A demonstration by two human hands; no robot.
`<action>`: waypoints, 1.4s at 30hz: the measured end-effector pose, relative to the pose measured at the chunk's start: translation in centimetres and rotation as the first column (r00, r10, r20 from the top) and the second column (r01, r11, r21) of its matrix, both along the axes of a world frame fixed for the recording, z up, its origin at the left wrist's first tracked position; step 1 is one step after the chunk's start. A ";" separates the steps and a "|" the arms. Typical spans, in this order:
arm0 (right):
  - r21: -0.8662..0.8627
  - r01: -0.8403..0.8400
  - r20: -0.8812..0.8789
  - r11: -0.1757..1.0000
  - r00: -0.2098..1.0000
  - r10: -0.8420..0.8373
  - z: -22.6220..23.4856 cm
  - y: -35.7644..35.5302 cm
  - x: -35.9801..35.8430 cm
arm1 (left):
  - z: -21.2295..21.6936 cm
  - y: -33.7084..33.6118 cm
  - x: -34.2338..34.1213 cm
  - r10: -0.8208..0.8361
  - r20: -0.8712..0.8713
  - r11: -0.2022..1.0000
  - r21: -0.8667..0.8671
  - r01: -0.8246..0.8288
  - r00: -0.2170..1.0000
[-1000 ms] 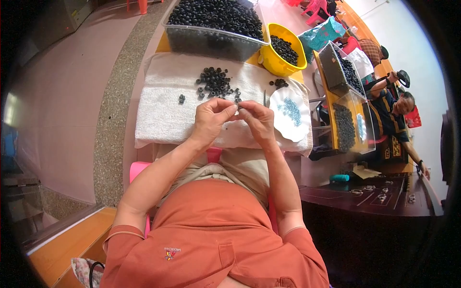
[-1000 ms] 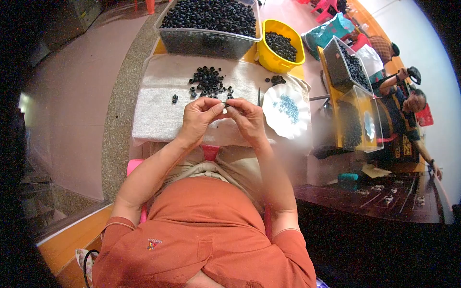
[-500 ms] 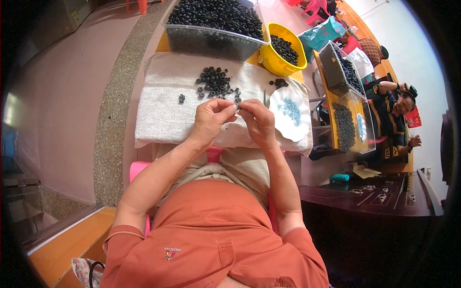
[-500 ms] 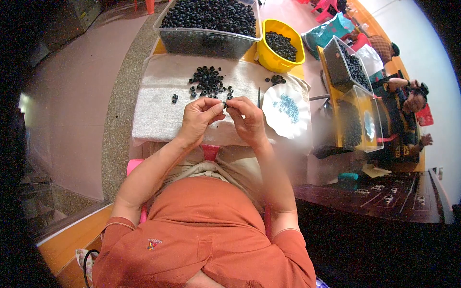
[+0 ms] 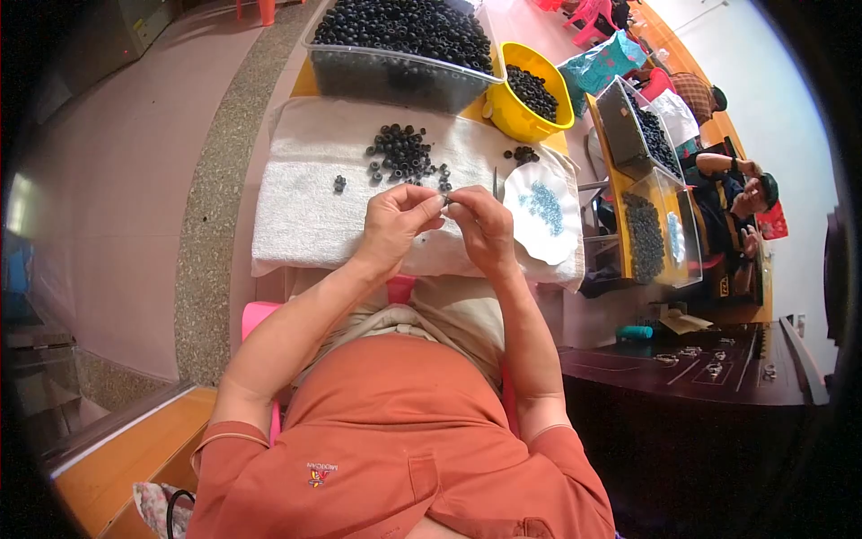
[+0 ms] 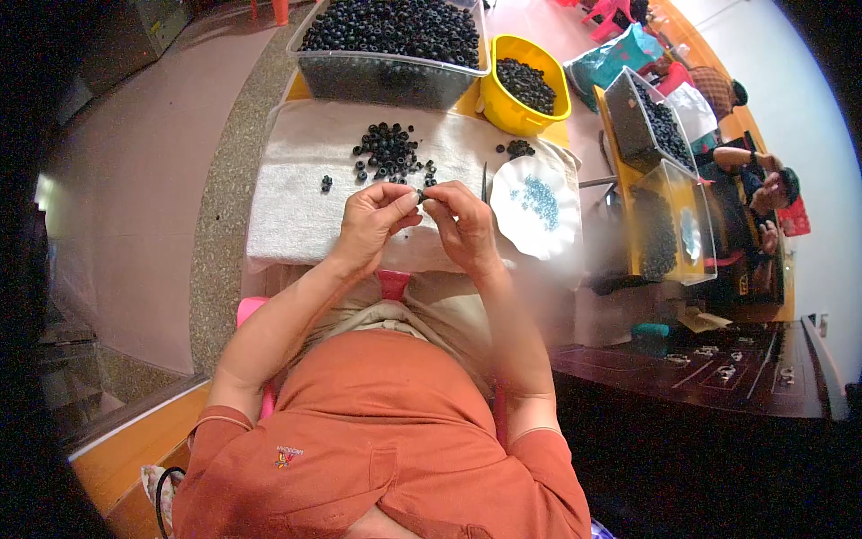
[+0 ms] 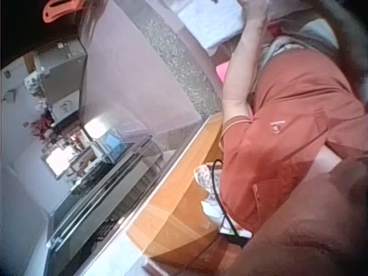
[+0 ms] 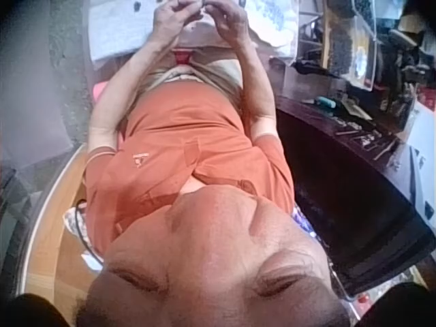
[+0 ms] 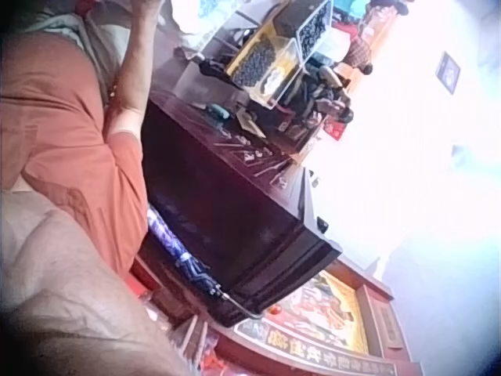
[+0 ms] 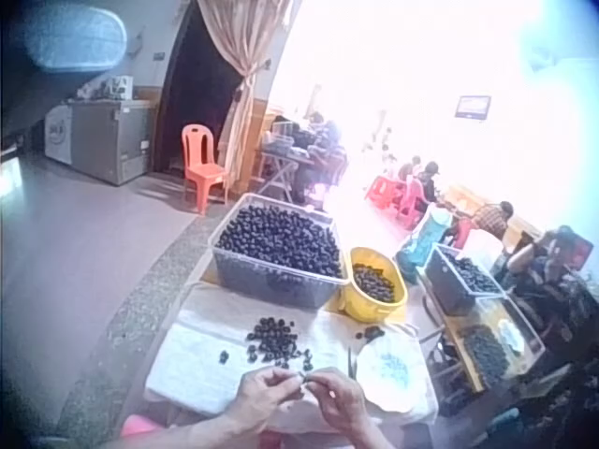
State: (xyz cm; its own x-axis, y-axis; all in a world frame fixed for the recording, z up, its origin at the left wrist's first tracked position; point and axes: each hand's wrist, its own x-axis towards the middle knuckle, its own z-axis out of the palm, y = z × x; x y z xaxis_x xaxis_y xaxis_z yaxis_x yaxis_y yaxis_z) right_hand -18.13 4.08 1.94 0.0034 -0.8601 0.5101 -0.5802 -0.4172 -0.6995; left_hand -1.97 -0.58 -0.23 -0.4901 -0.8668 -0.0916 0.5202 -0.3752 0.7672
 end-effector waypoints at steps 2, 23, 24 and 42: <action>0.000 0.004 -0.006 1.000 1.000 -0.004 -0.1 0.0 0.0 | 0.1 0.0 0.0 -0.003 0.001 1.000 0.005 0.003 1.000; 0.063 -0.015 0.064 0.998 0.998 0.011 -0.5 0.0 -0.1 | 0.0 0.1 0.1 -0.037 -0.034 0.998 0.050 0.039 0.999; 0.073 -0.018 0.076 0.997 0.997 0.012 -0.5 0.1 -0.2 | 0.0 0.1 0.0 -0.038 -0.045 0.998 0.051 0.040 0.998; 0.033 -0.088 0.222 0.996 0.972 0.079 -0.8 0.0 -0.1 | 0.1 0.2 0.1 -0.056 -0.134 0.982 0.171 0.079 0.989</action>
State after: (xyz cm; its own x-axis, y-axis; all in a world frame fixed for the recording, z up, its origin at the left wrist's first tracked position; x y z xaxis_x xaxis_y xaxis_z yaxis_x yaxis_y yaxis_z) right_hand -18.22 4.09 1.18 -0.0320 -0.8823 0.4696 -0.3741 -0.4251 -0.8242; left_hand -1.84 -0.40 -0.13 -0.5643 -0.8074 -0.1722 0.5786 -0.5355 0.6152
